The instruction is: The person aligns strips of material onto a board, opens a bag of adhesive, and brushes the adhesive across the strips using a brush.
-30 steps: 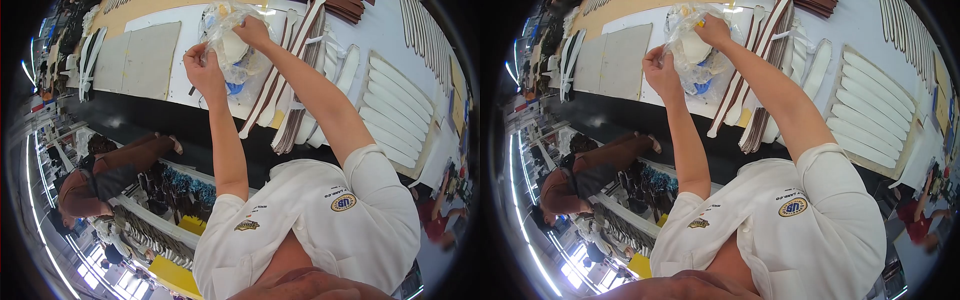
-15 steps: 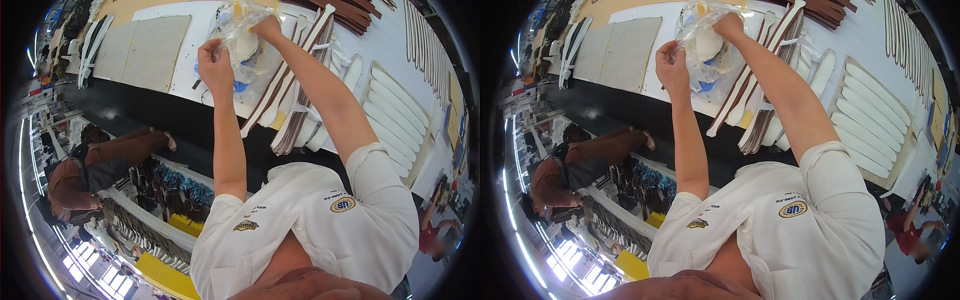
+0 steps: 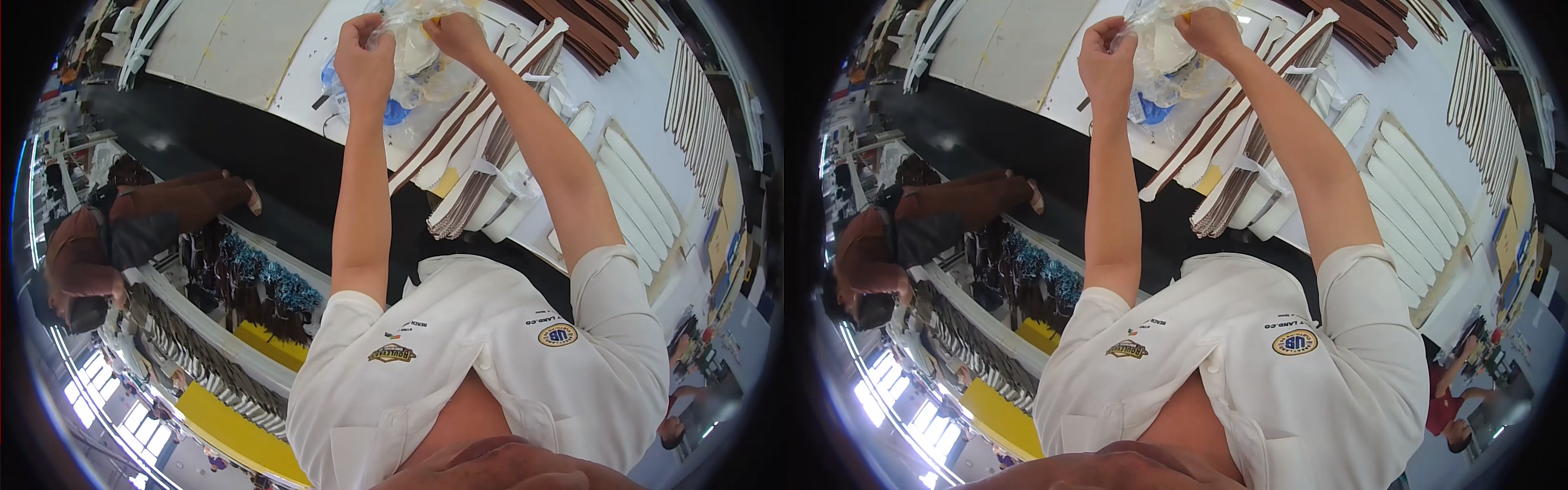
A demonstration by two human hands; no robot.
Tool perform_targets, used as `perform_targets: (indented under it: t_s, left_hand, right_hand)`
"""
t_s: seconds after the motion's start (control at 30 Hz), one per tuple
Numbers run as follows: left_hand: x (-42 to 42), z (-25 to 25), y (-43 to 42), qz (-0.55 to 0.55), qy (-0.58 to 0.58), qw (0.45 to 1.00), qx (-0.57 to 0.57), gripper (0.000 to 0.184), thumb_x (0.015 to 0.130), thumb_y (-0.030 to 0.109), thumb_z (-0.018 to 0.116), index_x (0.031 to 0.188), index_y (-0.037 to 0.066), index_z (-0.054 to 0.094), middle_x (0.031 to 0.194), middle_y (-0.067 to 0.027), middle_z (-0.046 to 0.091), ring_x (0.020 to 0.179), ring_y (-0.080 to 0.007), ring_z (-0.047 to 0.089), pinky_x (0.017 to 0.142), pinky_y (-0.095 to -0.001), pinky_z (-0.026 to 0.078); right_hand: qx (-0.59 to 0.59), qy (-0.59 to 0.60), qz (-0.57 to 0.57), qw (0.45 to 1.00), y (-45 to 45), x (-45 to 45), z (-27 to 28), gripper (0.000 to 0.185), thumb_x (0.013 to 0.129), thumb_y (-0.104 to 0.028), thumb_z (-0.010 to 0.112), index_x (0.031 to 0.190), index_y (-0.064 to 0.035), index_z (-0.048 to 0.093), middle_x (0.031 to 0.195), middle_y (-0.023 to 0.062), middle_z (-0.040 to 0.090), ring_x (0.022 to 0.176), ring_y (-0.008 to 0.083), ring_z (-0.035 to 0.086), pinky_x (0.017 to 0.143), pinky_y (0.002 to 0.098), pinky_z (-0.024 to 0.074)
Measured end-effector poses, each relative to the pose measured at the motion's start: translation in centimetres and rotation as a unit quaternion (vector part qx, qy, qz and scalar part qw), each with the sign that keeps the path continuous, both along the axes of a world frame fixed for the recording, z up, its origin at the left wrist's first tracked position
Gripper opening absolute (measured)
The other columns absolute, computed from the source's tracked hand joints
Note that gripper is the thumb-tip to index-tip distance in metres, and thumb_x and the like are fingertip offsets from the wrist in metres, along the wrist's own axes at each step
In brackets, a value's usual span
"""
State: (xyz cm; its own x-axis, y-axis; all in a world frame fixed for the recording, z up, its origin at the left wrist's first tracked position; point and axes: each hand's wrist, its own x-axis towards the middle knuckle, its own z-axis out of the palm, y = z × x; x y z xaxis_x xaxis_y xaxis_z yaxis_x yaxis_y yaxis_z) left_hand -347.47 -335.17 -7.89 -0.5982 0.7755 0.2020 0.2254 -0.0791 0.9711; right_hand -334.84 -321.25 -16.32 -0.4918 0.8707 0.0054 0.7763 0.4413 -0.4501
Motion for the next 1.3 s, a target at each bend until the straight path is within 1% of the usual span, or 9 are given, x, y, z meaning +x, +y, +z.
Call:
perform_targets:
  t_s: [0.07, 0.1, 0.23, 0.53, 0.63, 0.73, 0.83, 1.23, 1.3]
  left_hand:
    - [-0.3, -0.2, 0.1, 0.002, 0.01, 1.0, -0.002, 0.031, 0.08, 0.006, 0.068, 0.11, -0.002, 0.062, 0.107, -0.0103, 0.066, 0.097, -0.0162, 0.061, 0.089, -0.0279, 0.047]
    - [-0.3, -0.3, 0.2, 0.009, -0.007, 1.0, 0.019, 0.029, 0.08, 0.008, 0.068, 0.108, -0.001, 0.064, 0.105, -0.0092, 0.067, 0.094, -0.0149, 0.062, 0.086, -0.0269, 0.048]
    - [-1.1, -0.8, 0.7, 0.019, -0.008, 1.0, -0.022, 0.027, 0.084, 0.004, 0.062, 0.111, -0.001, 0.062, 0.102, -0.0143, 0.067, 0.094, -0.0215, 0.064, 0.086, -0.03, 0.049]
    - [-0.9, -0.5, 0.6, 0.034, -0.041, 0.998, -0.015, 0.025, 0.083, 0.003, 0.062, 0.108, -0.002, 0.062, 0.099, -0.0115, 0.067, 0.09, -0.0179, 0.063, 0.082, -0.0283, 0.049]
    - [-0.7, -0.3, 0.4, 0.033, -0.038, 0.999, -0.019, 0.025, 0.083, 0.004, 0.064, 0.108, -0.001, 0.063, 0.097, -0.0104, 0.067, 0.087, -0.0165, 0.062, 0.08, -0.0279, 0.049]
    - [-0.7, -0.6, 0.4, 0.024, -0.022, 0.999, -0.023, 0.025, 0.082, 0.005, 0.065, 0.107, -0.001, 0.063, 0.095, -0.0095, 0.067, 0.084, -0.0158, 0.062, 0.079, -0.0278, 0.049]
    - [-0.2, -0.4, 0.3, 0.013, -0.02, 0.999, -0.032, 0.025, 0.082, 0.005, 0.065, 0.106, -0.001, 0.063, 0.094, -0.0091, 0.067, 0.083, -0.0156, 0.062, 0.078, -0.0279, 0.049]
    - [-0.6, -1.0, 0.0, 0.02, 0.016, 0.998, -0.053, 0.024, 0.084, 0.007, 0.065, 0.107, -0.001, 0.064, 0.096, -0.0109, 0.068, 0.084, -0.018, 0.064, 0.077, -0.0294, 0.05]
    - [-0.8, -1.0, 0.2, 0.018, 0.034, 0.997, -0.062, 0.024, 0.084, 0.007, 0.065, 0.107, -0.001, 0.064, 0.097, -0.0113, 0.069, 0.085, -0.0183, 0.064, 0.077, -0.0296, 0.05]
  right_hand:
    - [0.013, -0.031, 0.043, 0.999, 0.0, 0.2, 1.4, 0.04, 0.093, -0.039, 0.055, 0.088, -0.0025, 0.072, 0.08, 0.0179, 0.07, 0.071, 0.0302, 0.069, 0.07, 0.0381, 0.0543]
    - [-0.005, 0.044, 0.058, 0.997, -0.1, 0.3, 1.9, 0.049, 0.094, -0.038, 0.056, 0.069, 0.004, 0.062, 0.064, 0.0256, 0.06, 0.057, 0.031, 0.059, 0.06, 0.0471, 0.042]
    - [-0.084, 0.088, 0.035, 0.992, -2.1, 0.6, 6.4, 0.04, 0.093, -0.03, 0.059, 0.075, 0.0054, 0.06, 0.063, 0.0195, 0.058, 0.055, 0.0262, 0.052, 0.056, 0.0403, 0.0394]
    - [-0.155, 0.146, 0.085, 0.973, -2.6, 1.6, 7.8, 0.027, 0.093, -0.021, 0.06, 0.115, -0.0084, 0.068, 0.092, 0.0151, 0.071, 0.075, 0.0242, 0.064, 0.071, 0.0335, 0.0508]
    - [-0.102, 0.056, 0.138, 0.983, -2.3, 2.2, 8.4, 0.029, 0.093, -0.022, 0.062, 0.115, -0.0059, 0.068, 0.101, 0.0157, 0.072, 0.082, 0.0278, 0.067, 0.075, 0.0363, 0.0524]
    - [-0.079, 0.123, 0.114, 0.983, -2.8, 3.0, 6.6, 0.033, 0.091, -0.037, 0.064, 0.104, -0.0083, 0.073, 0.085, 0.0094, 0.071, 0.071, 0.0185, 0.069, 0.07, 0.03, 0.0557]
    - [-0.153, 0.14, 0.078, 0.975, -2.4, 3.4, 5.5, 0.031, 0.089, -0.032, 0.068, 0.114, -0.0137, 0.071, 0.089, 0.0037, 0.07, 0.072, 0.0109, 0.067, 0.07, 0.024, 0.0554]
    - [-0.08, 0.07, 0.076, 0.991, -2.5, 7.1, 7.2, 0.027, 0.083, -0.029, 0.064, 0.101, -0.0128, 0.076, 0.074, 0.0084, 0.071, 0.061, 0.0128, 0.067, 0.064, 0.0267, 0.0554]
    - [-0.122, 0.141, 0.032, 0.982, -3.1, 6.4, 6.9, 0.027, 0.086, -0.028, 0.065, 0.103, -0.0083, 0.075, 0.078, 0.0066, 0.071, 0.064, 0.0123, 0.067, 0.064, 0.0248, 0.0557]
